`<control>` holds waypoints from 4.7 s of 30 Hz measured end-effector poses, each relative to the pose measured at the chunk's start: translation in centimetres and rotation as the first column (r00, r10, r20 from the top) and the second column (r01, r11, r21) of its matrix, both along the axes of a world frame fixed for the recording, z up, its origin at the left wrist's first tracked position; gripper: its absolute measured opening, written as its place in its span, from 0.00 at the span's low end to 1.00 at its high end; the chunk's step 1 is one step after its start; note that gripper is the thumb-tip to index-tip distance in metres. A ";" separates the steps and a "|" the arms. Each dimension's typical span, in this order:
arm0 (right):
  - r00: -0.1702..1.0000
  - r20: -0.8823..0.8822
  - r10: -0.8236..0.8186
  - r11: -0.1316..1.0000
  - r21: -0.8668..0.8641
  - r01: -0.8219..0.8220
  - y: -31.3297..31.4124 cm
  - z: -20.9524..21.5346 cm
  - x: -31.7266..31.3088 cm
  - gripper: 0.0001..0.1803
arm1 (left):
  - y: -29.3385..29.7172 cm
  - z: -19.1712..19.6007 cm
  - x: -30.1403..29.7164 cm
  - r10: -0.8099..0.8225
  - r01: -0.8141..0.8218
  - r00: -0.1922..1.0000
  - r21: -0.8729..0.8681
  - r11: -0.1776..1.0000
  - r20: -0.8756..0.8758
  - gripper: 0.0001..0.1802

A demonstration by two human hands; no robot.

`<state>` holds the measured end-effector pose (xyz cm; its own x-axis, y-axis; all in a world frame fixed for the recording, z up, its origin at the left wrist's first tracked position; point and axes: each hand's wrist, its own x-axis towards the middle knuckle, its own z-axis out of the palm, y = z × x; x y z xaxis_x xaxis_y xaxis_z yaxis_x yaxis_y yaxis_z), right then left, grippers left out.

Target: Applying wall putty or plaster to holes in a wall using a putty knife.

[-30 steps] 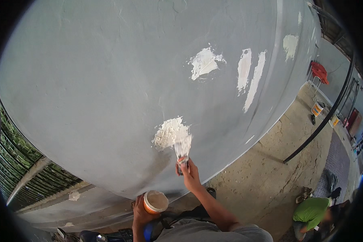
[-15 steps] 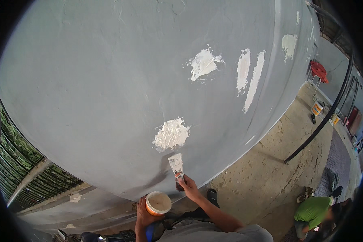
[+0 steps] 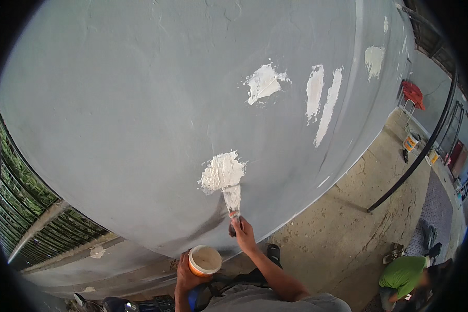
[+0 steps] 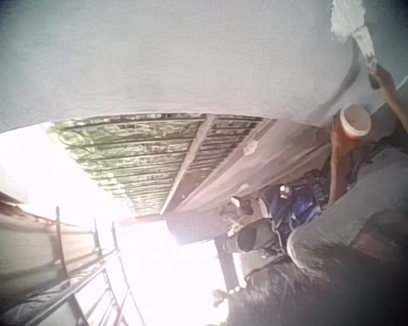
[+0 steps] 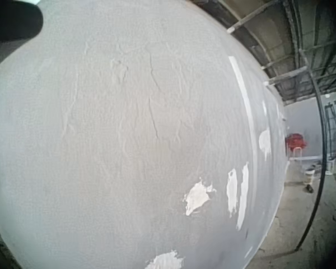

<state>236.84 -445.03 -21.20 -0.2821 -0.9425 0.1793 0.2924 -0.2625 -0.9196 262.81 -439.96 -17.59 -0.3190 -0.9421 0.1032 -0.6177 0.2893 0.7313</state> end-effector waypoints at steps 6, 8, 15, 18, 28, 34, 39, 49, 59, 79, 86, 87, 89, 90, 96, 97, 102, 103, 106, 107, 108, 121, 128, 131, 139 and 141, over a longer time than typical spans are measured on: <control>0.933 -0.342 -0.111 0.981 0.114 0.159 3.1 -0.7 -6.3 0.17 | 0.8 -0.5 0.4 -0.004 0.004 1.000 -0.017 1.000 0.007 0.58; 0.783 -0.601 -0.162 0.983 -0.029 0.181 1.9 5.5 -9.6 0.18 | 0.9 -0.6 0.6 -0.008 0.008 1.000 -0.013 1.000 0.017 0.59; 0.073 -0.894 -0.442 0.887 -0.447 -0.115 -0.6 27.8 -15.6 0.24 | 0.4 -0.5 0.3 -0.025 0.025 0.999 0.004 1.000 0.036 0.59; -0.091 -0.852 -0.515 0.839 -0.481 -0.253 -2.6 30.1 -15.3 0.25 | 0.4 -0.2 -0.4 -0.025 0.024 0.999 0.011 1.000 0.036 0.59; -0.054 -0.870 -0.490 0.870 -0.492 0.025 -2.6 38.5 -18.6 0.23 | 1.2 -1.8 -0.9 -0.019 0.019 1.000 -0.019 1.000 -0.013 0.59; 0.152 -0.866 -0.476 0.876 -0.451 0.170 1.6 37.4 -21.9 0.22 | 1.7 -2.3 0.0 0.013 -0.012 1.000 -0.053 0.999 0.028 0.60; 0.119 -0.926 -0.358 0.924 -0.370 -0.098 -0.1 32.1 -16.0 0.23 | 1.1 -2.0 0.5 0.046 -0.050 0.994 0.035 0.998 0.096 0.60; 0.359 -0.831 -0.425 0.905 -0.385 0.180 -2.5 28.4 -20.9 0.22 | 0.6 -0.1 -0.9 0.015 -0.015 1.000 -0.057 0.998 0.001 0.57; 0.709 -0.522 -0.475 0.875 -0.194 0.444 1.4 14.7 -17.2 0.18 | 2.4 -2.3 0.5 0.058 -0.058 0.997 -0.002 0.998 0.044 0.61; 0.907 -0.275 -0.320 0.906 0.190 0.377 2.7 -2.8 -13.1 0.19 | 2.7 -0.7 -1.6 0.026 -0.024 0.998 -0.037 0.999 0.054 0.60; 0.961 -0.112 -0.254 0.960 -0.154 0.236 -1.5 9.5 -7.5 0.15 | 2.8 0.1 -1.8 0.050 -0.049 0.997 -0.013 0.999 0.059 0.58; 0.970 -0.139 -0.199 0.974 -0.135 0.180 -2.0 9.5 -6.6 0.15 | 2.7 0.2 -1.7 0.048 -0.047 0.997 -0.014 0.999 0.064 0.58; 0.975 -0.168 -0.143 0.986 -0.114 0.125 -2.4 8.6 -5.3 0.15 | 2.8 -0.5 -1.2 0.050 -0.049 0.998 -0.035 0.998 0.030 0.58; 0.990 -0.137 -0.032 0.998 -0.059 0.024 -2.4 6.9 -4.4 0.15 | 2.9 -0.9 -0.9 0.055 -0.055 0.998 -0.058 0.997 -0.004 0.58; 0.979 -0.068 0.192 0.962 0.208 -0.174 3.6 -9.5 -1.9 0.19 | 4.5 -1.1 0.4 0.110 -0.117 0.988 -0.061 0.991 -0.106 0.60; 0.979 0.050 0.198 0.944 0.261 -0.204 5.3 -9.6 -1.5 0.19 | 4.7 -1.4 0.8 0.117 -0.124 0.988 -0.061 0.990 -0.105 0.60; 0.983 -0.068 0.170 0.981 0.104 -0.162 4.5 -0.3 -2.1 0.18 | 4.5 -2.0 2.0 0.171 -0.175 0.983 -0.056 0.983 -0.073 0.59; 0.984 -0.057 0.171 0.985 0.046 -0.169 3.4 3.2 -2.4 0.18 | 4.2 -1.8 1.8 0.168 -0.172 0.983 -0.053 0.984 -0.072 0.59; 0.991 -0.074 0.113 0.988 -0.099 -0.120 0.7 11.2 -2.9 0.18 | 3.5 -1.2 1.1 0.147 -0.150 0.989 -0.110 0.983 -0.033 0.58; 0.991 -0.074 0.107 0.988 -0.100 -0.114 -0.1 12.0 -3.0 0.18 | 3.2 -1.3 0.8 0.131 -0.137 0.990 -0.125 0.983 -0.055 0.58; 0.988 -0.118 0.099 0.990 -0.087 -0.109 -1.0 12.3 -3.1 0.18 | 2.9 -1.4 0.5 0.114 -0.124 0.990 -0.142 0.982 -0.077 0.57; 0.841 -0.511 0.175 0.942 0.337 0.009 7.6 -5.3 -1.5 0.21 | 3.1 -3.4 0.7 0.073 -0.076 0.995 -0.042 0.996 -0.068 0.65; 0.970 -0.244 0.017 1.000 -0.017 -0.022 2.4 5.7 -0.6 0.15 | 2.8 -2.0 0.9 0.087 -0.089 0.995 -0.050 0.995 -0.042 0.65; 0.957 -0.291 0.011 1.000 -0.019 -0.017 0.7 4.1 0.7 0.13 | 2.8 -1.1 0.2 0.076 -0.084 0.994 -0.106 0.991 -0.076 0.61; 0.867 -0.438 0.239 0.950 0.291 -0.114 8.2 -4.7 -0.5 0.15 | 4.6 -1.3 1.3 0.134 -0.151 0.982 -0.134 0.979 -0.130 0.58; 0.859 -0.481 0.174 0.976 0.197 -0.087 9.7 -4.4 -2.2 0.15 | 4.3 -0.8 1.6 0.159 -0.171 0.984 -0.159 0.972 -0.086 0.58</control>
